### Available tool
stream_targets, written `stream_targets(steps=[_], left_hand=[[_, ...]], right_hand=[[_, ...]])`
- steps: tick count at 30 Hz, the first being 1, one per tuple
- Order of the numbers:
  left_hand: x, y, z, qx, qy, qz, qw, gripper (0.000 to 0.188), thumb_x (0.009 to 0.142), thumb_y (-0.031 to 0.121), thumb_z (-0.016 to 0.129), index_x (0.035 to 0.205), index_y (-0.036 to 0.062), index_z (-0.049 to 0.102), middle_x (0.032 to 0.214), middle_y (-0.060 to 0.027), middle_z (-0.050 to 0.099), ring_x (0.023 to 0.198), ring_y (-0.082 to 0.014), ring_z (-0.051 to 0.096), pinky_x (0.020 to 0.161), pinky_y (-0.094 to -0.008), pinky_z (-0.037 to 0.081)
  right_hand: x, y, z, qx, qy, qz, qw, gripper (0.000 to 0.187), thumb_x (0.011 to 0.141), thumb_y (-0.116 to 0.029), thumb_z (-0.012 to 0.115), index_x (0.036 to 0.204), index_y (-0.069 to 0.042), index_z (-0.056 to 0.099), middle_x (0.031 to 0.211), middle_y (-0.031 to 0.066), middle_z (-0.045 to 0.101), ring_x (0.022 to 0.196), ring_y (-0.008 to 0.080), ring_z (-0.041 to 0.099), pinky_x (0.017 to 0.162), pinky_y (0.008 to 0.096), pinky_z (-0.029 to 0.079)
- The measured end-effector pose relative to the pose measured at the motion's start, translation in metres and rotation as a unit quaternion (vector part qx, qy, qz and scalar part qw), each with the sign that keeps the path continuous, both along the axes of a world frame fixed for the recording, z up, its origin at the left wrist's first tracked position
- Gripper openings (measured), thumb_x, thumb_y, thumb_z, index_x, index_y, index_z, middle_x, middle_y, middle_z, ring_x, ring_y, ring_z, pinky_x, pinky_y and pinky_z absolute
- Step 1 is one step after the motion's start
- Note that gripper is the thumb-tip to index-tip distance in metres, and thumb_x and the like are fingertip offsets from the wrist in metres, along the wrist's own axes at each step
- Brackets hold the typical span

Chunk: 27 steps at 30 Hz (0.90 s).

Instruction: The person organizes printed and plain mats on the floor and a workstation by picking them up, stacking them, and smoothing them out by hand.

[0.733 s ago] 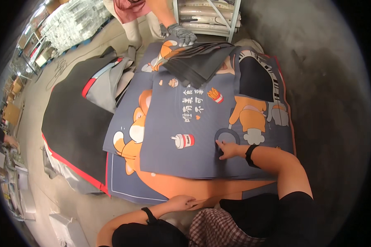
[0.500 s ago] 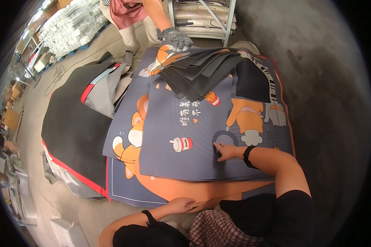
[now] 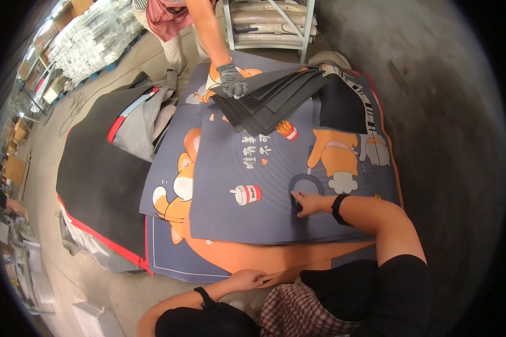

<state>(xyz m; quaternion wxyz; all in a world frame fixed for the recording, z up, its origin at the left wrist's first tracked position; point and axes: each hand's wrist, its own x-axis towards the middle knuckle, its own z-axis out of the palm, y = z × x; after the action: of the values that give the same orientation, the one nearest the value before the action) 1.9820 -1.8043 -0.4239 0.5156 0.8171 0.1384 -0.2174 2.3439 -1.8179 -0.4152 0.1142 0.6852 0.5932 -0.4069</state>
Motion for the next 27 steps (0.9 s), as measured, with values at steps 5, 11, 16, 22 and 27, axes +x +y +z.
stream_targets(steps=[5, 11, 16, 22, 27], left_hand=[[0.000, 0.000, 0.003, 0.004, -0.015, 0.004, 1.000, 0.036, 0.078, 0.023, 0.054, 0.109, 0.0061, 0.055, 0.093, -0.0142, 0.062, 0.087, -0.0293, 0.059, 0.076, -0.0384, 0.046], [0.004, 0.000, 0.001, -0.006, 0.001, 0.006, 1.000, 0.035, 0.079, 0.022, 0.056, 0.111, 0.0073, 0.054, 0.095, -0.0121, 0.062, 0.087, -0.0264, 0.059, 0.077, -0.0353, 0.046], [0.004, -0.001, -0.004, -0.004, 0.013, 0.011, 1.000, 0.034, 0.080, 0.023, 0.055, 0.111, 0.0079, 0.055, 0.096, -0.0124, 0.062, 0.088, -0.0262, 0.059, 0.077, -0.0353, 0.047], [0.004, -0.001, -0.007, 0.000, 0.019, 0.005, 1.000, 0.034, 0.080, 0.023, 0.053, 0.111, 0.0083, 0.055, 0.094, -0.0127, 0.062, 0.087, -0.0272, 0.059, 0.076, -0.0365, 0.046], [0.004, -0.001, -0.005, 0.008, 0.014, 0.003, 1.000, 0.033, 0.081, 0.024, 0.054, 0.110, 0.0082, 0.055, 0.095, -0.0126, 0.062, 0.085, -0.0269, 0.060, 0.076, -0.0359, 0.047]], right_hand=[[0.000, -0.001, 0.002, 0.000, 0.012, -0.004, 1.000, 0.097, 0.071, -0.037, 0.063, 0.137, -0.007, -0.001, 0.135, 0.0347, 0.013, 0.105, 0.0413, 0.048, 0.091, 0.0378, 0.038], [0.001, 0.000, 0.004, -0.001, 0.010, 0.001, 1.000, 0.097, 0.071, -0.037, 0.063, 0.137, -0.007, -0.001, 0.134, 0.0348, 0.013, 0.103, 0.0411, 0.049, 0.089, 0.0380, 0.039], [0.002, 0.000, 0.003, -0.007, -0.010, 0.004, 1.000, 0.095, 0.071, -0.037, 0.063, 0.137, -0.007, 0.002, 0.135, 0.0334, 0.014, 0.101, 0.0404, 0.050, 0.087, 0.0386, 0.040], [0.004, -0.004, 0.003, 0.006, -0.011, 0.007, 1.000, 0.093, 0.071, -0.036, 0.062, 0.137, -0.007, 0.005, 0.136, 0.0313, 0.015, 0.101, 0.0389, 0.051, 0.087, 0.0382, 0.040], [0.001, -0.008, 0.004, 0.020, 0.006, -0.005, 1.000, 0.090, 0.071, -0.036, 0.063, 0.137, -0.007, 0.009, 0.138, 0.0273, 0.013, 0.103, 0.0398, 0.049, 0.088, 0.0374, 0.040]])
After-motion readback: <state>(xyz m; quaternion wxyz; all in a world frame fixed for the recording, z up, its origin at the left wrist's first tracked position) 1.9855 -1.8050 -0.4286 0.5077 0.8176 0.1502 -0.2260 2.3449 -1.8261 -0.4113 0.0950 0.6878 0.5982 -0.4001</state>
